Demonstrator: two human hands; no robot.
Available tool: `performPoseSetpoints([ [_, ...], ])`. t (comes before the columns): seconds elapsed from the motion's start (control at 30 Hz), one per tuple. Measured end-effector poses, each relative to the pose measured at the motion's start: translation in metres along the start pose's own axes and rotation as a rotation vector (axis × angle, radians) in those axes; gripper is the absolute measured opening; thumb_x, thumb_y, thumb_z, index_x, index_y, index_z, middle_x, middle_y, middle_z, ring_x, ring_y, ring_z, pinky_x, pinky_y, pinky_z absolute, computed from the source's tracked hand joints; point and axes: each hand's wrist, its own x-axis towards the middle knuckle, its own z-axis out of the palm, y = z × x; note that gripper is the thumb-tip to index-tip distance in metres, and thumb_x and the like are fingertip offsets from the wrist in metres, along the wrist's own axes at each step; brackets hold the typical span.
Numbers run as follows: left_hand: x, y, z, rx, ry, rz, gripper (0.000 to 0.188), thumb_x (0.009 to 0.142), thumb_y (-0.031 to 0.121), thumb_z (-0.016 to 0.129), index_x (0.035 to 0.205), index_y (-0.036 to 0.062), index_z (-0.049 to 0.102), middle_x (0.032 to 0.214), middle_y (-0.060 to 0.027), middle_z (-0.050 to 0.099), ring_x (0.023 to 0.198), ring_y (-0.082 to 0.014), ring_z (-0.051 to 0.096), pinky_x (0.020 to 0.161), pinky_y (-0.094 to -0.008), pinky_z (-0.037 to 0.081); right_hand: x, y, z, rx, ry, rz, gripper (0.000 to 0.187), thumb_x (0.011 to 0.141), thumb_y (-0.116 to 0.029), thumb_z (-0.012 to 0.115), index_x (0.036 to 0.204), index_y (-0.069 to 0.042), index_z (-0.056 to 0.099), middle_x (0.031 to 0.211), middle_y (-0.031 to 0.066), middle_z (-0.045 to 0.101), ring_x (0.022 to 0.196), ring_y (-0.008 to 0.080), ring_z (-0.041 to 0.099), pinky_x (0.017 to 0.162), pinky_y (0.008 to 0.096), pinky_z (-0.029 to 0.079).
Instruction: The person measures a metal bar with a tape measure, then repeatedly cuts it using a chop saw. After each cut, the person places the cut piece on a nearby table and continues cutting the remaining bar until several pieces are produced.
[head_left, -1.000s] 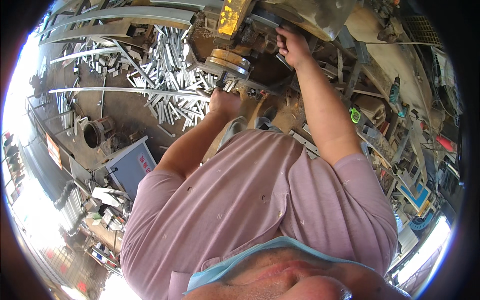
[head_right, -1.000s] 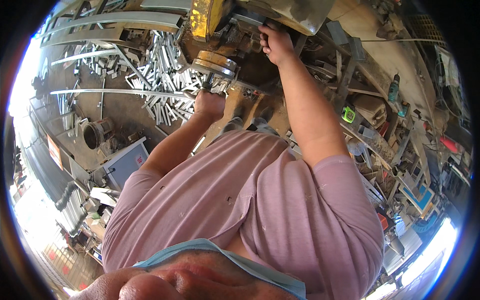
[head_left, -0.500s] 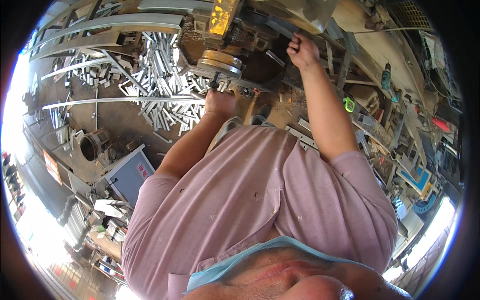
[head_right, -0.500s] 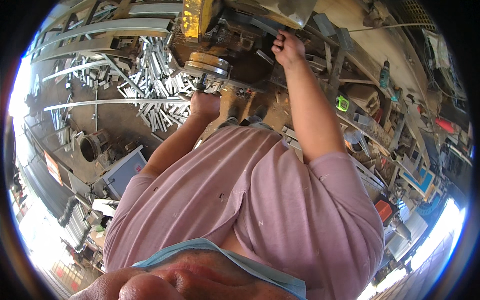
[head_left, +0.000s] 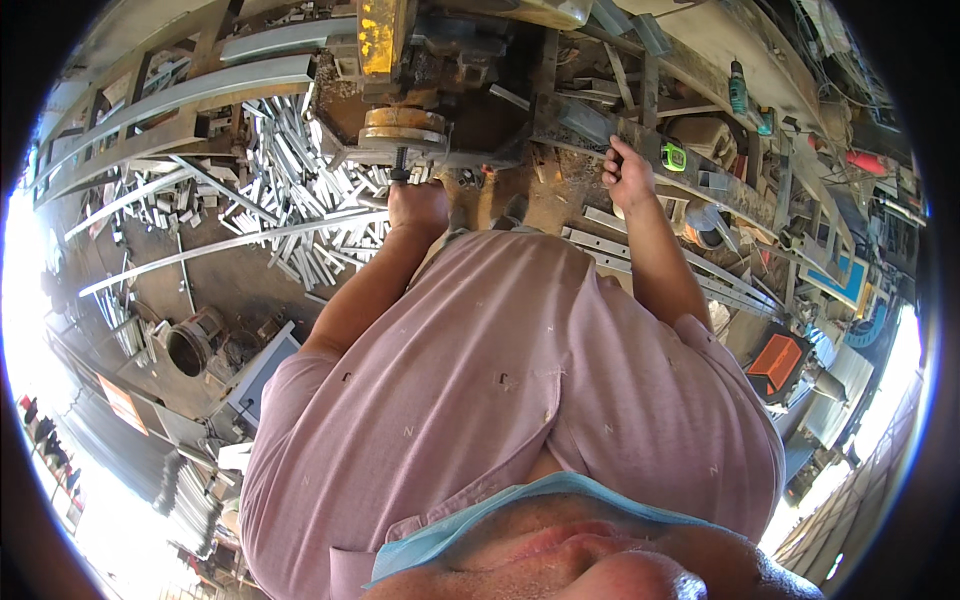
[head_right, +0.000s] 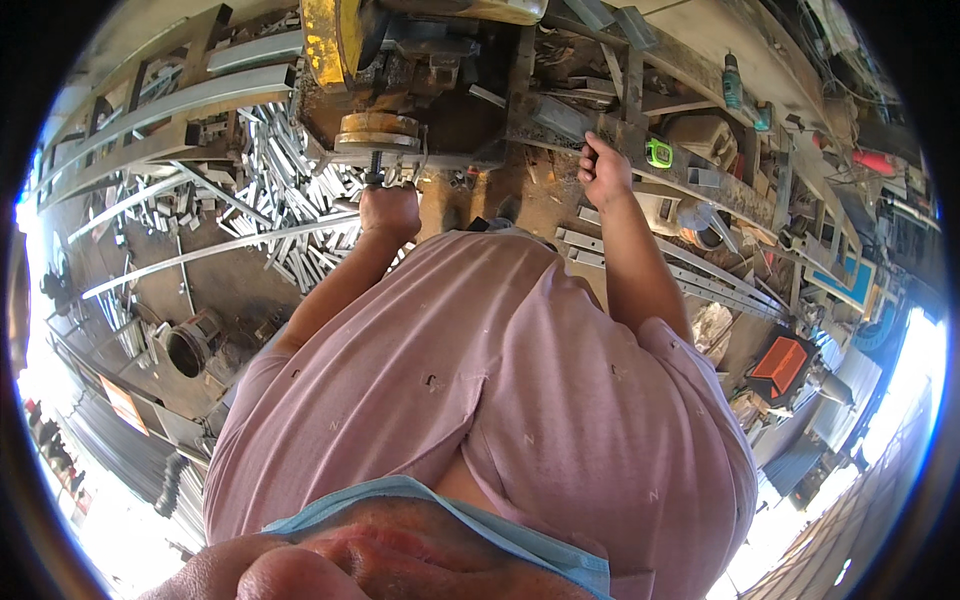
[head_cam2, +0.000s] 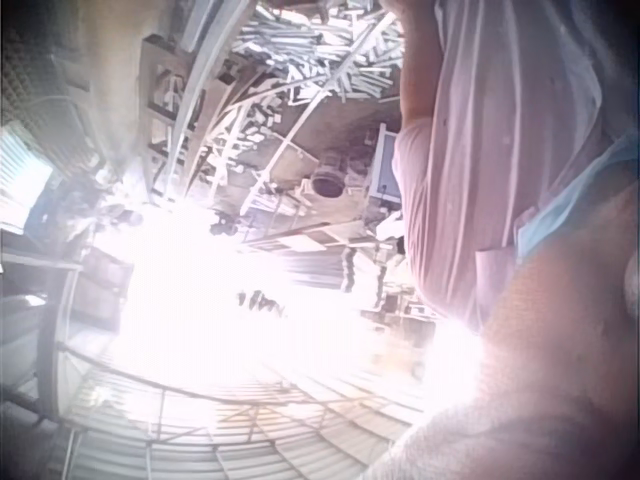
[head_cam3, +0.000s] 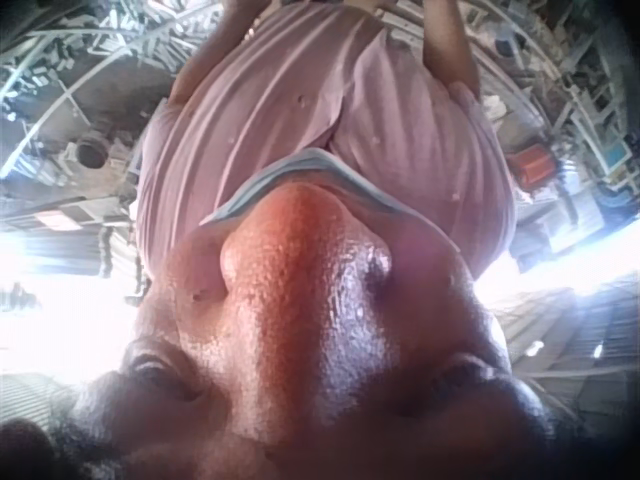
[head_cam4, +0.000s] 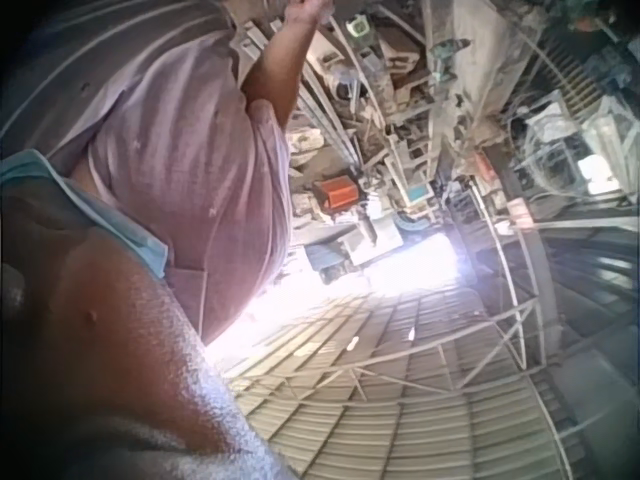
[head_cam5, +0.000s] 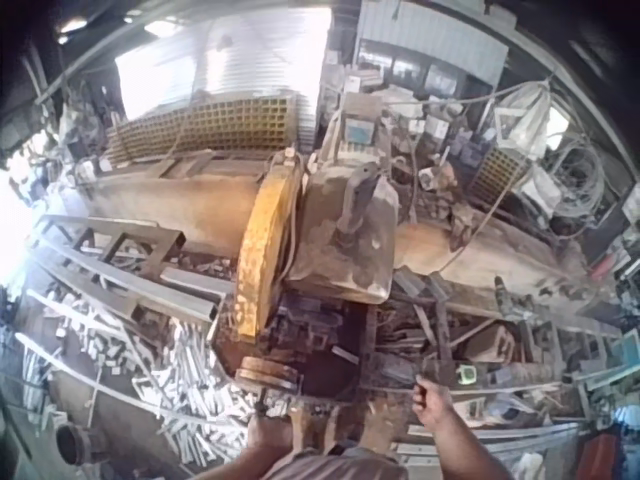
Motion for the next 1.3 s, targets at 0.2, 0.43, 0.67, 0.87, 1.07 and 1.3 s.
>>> performPoseSetpoints([
  [0.2, 0.001, -0.001, 0.003, 0.03, 0.03, 0.021, 0.021, 0.087, 0.023, 0.063, 0.093, 0.0134, 0.082, 0.095, -0.0119, 0.08, 0.091, -0.0284, 0.079, 0.081, -0.0449, 0.057, -0.036, 0.022, -0.057, -0.303, 0.025, -0.073, 0.026, 0.1, -0.033, 0.072, 0.087, -0.011, 0.063, 0.068, -0.0032, 0.051, 0.051, 0.0081, 0.043, 0.043, 0.0265, 0.029],
  [0.43, 0.0, -0.002, 0.005, 0.04, 0.044, 0.034, 0.021, 0.086, 0.022, 0.063, 0.092, 0.0135, 0.081, 0.095, -0.012, 0.08, 0.089, -0.0292, 0.079, 0.079, -0.0453, 0.057, -0.056, 0.097, -0.144, -0.619, 0.27, 0.086, 0.034, 0.099, -0.035, 0.069, 0.076, -0.011, 0.061, 0.057, -0.004, 0.047, 0.04, 0.0085, 0.037, 0.037, 0.0271, 0.024],
  [0.67, -0.003, 0.0, -0.004, 0.044, 0.014, 0.042, 0.023, 0.086, 0.022, 0.062, 0.094, 0.013, 0.081, 0.095, -0.0128, 0.08, 0.09, -0.0297, 0.079, 0.079, -0.0452, 0.057, -0.053, 0.117, -0.186, -0.733, 0.281, 0.024, 0.02, 0.093, -0.025, 0.07, 0.085, -0.007, 0.069, 0.061, 0.0, 0.056, 0.05, 0.0119, 0.05, 0.045, 0.0328, 0.036],
  [0.87, -0.006, 0.005, -0.014, 0.032, -0.055, -0.019, 0.026, 0.087, 0.022, 0.062, 0.101, 0.0106, 0.081, 0.103, -0.0153, 0.08, 0.098, -0.0316, 0.078, 0.087, -0.0461, 0.059, -0.031, 0.102, -0.186, -0.926, 0.231, -0.28, 0.026, 0.089, -0.028, 0.07, 0.073, -0.009, 0.065, 0.064, -0.0025, 0.058, 0.057, 0.0098, 0.051, 0.053, 0.0327, 0.041],
  [1.07, -0.004, 0.011, -0.017, 0.094, -0.076, -0.095, 0.028, 0.089, 0.022, 0.059, 0.104, 0.0104, 0.08, 0.105, -0.0159, 0.08, 0.101, -0.0332, 0.078, 0.088, -0.0457, 0.06, -0.014, 0.038, -0.161, -1.179, 0.431, -0.587, 0.041, 0.086, -0.034, 0.08, 0.119, -0.01, 0.072, 0.099, 0.0113, 0.077, 0.096, 0.0316, 0.073, 0.088, 0.0434, 0.057],
  [1.3, -0.001, 0.017, -0.017, 0.136, -0.111, -0.174, 0.028, 0.092, 0.021, 0.059, 0.104, 0.0116, 0.082, 0.108, -0.0149, 0.08, 0.103, -0.0313, 0.078, 0.089, -0.0455, 0.059, 0.006, -0.039, -0.119, -1.382, 0.567, -0.744, 0.087, 0.084, -0.044, 0.083, 0.156, -0.016, 0.044, 0.149, 0.0244, 0.048, 0.141, 0.0439, 0.044, 0.118, 0.0489, 0.041],
])
